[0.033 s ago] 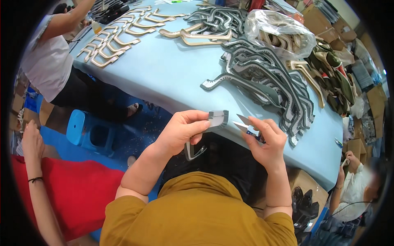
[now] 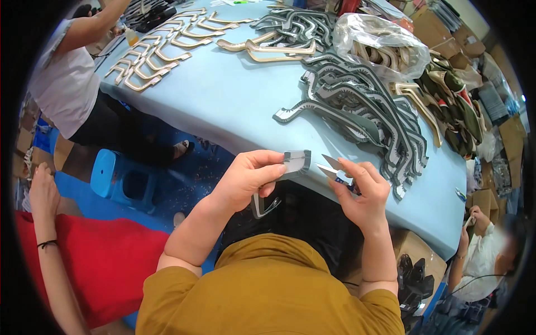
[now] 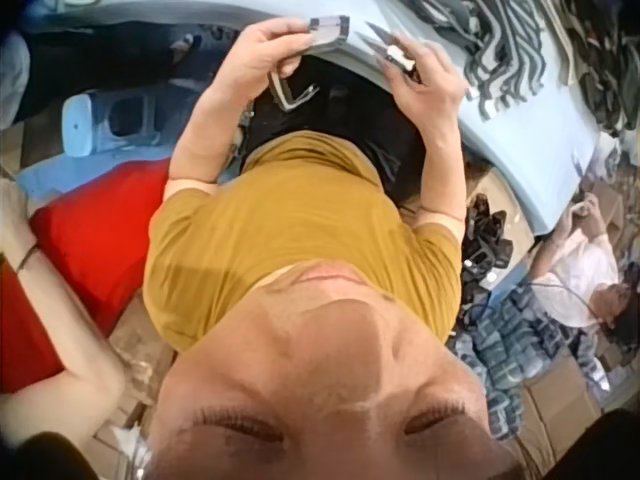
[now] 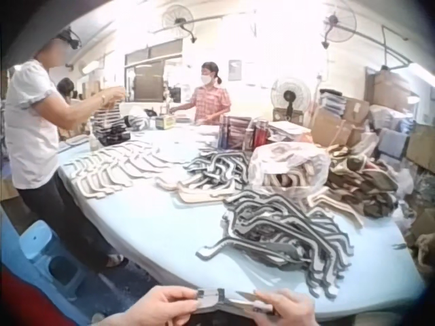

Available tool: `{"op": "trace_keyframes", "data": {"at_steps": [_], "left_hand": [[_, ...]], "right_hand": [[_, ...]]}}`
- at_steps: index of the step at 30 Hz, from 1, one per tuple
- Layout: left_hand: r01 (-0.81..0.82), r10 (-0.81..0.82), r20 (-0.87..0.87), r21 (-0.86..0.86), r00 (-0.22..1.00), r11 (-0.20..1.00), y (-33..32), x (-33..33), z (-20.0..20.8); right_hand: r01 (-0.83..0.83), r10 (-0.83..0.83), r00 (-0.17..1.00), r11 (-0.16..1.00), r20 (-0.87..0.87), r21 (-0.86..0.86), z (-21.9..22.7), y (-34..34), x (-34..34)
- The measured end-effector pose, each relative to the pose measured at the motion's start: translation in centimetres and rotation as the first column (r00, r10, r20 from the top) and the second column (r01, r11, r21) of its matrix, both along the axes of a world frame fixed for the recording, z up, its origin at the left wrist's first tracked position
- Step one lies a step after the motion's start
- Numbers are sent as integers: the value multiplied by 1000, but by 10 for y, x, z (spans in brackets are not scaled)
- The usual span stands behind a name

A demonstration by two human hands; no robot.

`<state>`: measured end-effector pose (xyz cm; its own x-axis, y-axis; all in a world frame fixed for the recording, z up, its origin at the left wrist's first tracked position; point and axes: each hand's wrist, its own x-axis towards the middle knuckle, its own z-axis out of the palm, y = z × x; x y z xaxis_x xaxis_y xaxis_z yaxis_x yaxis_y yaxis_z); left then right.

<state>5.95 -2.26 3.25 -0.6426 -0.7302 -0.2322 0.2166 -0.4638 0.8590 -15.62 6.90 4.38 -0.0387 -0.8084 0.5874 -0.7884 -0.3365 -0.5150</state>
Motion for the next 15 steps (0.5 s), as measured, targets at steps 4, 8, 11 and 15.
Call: {"op": "trace_keyframes", "data": {"at_steps": [4, 8, 11, 15], "left_hand": [[11, -10, -41, 27, 999, 1000, 3, 1, 0], [5, -4, -43, 30, 999, 1000, 7, 1, 0], [-5, 7, -56, 38, 998, 999, 9, 2, -1], [4, -1, -60, 53, 998, 999, 8, 1, -2]], "right_hand": [[43, -45, 997, 999, -57, -33, -3, -1, 9], [81, -86, 993, 995, -77, -62, -8, -1, 14], [96, -102, 990, 993, -94, -66, -7, 1, 15], [107, -112, 989, 992, -97, -59, -6, 2, 17]]}}
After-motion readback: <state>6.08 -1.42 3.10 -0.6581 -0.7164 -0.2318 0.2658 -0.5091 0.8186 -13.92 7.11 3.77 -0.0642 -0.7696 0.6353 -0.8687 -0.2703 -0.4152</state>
